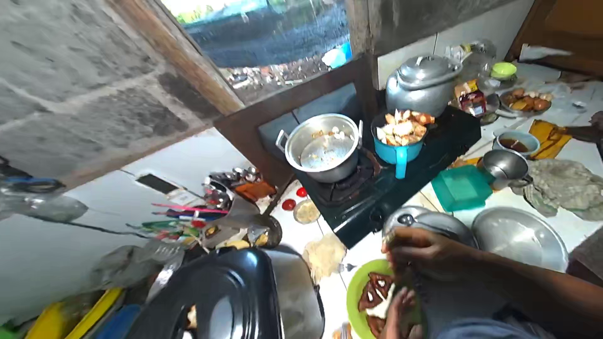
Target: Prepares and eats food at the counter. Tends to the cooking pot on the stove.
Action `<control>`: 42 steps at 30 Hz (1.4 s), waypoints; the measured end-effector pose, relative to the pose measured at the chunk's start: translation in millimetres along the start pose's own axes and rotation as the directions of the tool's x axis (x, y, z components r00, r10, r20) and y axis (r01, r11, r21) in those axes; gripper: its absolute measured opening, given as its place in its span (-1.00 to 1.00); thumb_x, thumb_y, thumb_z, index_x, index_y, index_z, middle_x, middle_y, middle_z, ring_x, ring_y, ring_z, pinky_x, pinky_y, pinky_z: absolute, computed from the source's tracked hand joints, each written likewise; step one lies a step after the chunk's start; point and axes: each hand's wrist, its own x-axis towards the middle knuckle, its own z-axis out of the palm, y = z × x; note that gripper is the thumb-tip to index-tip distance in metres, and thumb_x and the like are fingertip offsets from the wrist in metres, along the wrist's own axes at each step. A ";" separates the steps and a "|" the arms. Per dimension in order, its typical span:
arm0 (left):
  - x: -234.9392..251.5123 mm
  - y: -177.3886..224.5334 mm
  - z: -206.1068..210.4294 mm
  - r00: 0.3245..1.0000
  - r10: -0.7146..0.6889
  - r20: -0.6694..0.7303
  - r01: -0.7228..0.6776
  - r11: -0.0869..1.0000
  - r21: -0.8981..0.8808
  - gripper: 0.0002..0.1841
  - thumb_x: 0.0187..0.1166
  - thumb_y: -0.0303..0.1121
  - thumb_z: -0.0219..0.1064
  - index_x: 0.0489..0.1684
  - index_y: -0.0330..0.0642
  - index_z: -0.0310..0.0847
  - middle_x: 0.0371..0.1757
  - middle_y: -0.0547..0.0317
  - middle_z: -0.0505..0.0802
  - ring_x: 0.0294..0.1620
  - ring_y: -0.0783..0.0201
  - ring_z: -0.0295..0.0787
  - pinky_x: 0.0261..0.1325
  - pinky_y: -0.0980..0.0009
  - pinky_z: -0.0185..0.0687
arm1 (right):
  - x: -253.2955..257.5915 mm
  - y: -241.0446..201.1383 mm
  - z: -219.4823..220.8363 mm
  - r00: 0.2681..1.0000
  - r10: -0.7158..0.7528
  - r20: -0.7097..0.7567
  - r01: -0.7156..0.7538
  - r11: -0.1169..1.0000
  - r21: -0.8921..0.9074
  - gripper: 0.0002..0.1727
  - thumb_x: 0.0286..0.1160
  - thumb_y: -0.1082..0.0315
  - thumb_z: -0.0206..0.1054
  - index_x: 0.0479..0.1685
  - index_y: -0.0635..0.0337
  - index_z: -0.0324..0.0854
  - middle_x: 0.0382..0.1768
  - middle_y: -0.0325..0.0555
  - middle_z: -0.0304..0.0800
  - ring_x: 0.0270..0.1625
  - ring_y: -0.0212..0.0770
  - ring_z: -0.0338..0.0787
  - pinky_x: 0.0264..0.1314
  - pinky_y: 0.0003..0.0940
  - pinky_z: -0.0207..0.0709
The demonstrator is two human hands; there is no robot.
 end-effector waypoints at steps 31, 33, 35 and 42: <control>-57.5 -66.0 27.3 0.833 -0.508 0.219 0.536 0.839 -0.097 -0.72 0.81 -0.33 -0.09 0.16 -0.24 0.49 -0.57 0.44 0.59 -0.59 0.54 0.53 -0.44 0.58 0.53 | -132.0 127.4 16.3 0.776 0.626 0.072 -0.436 0.616 -0.656 -0.54 0.82 0.10 0.16 0.37 0.27 0.68 -0.01 0.23 0.86 0.04 0.14 0.84 0.30 0.17 0.58; -54.2 -68.3 25.4 0.839 -0.514 0.178 0.524 0.852 -0.013 -0.70 0.82 -0.31 -0.08 0.18 -0.26 0.52 -0.55 0.41 0.56 -0.61 0.52 0.49 -0.44 0.55 0.52 | -135.0 118.1 11.9 0.743 0.669 0.013 -0.444 0.507 -0.739 -0.54 0.80 0.11 0.19 0.44 0.23 0.65 0.08 0.23 0.85 0.15 0.20 0.83 0.39 0.23 0.54; -50.8 -67.8 23.6 0.852 -0.510 0.119 0.506 0.860 0.065 -0.68 0.83 -0.28 -0.06 0.21 -0.26 0.55 -0.51 0.38 0.55 -0.59 0.50 0.48 -0.44 0.52 0.52 | -140.6 113.2 5.2 0.736 0.675 -0.055 -0.468 0.448 -0.762 -0.54 0.80 0.10 0.19 0.48 0.18 0.62 0.13 0.20 0.84 0.18 0.18 0.82 0.43 0.22 0.53; -42.0 -62.1 22.5 0.921 -0.361 0.147 0.376 0.922 -0.090 -0.67 0.81 -0.30 -0.07 0.31 -0.27 0.45 -0.38 0.33 0.72 -0.44 0.46 0.68 -0.29 0.49 0.67 | -150.1 112.5 5.6 0.868 0.491 -0.067 -0.401 0.615 -0.679 -0.54 0.78 0.17 0.22 0.51 0.22 0.59 0.06 0.17 0.86 0.04 0.08 0.85 0.32 0.09 0.61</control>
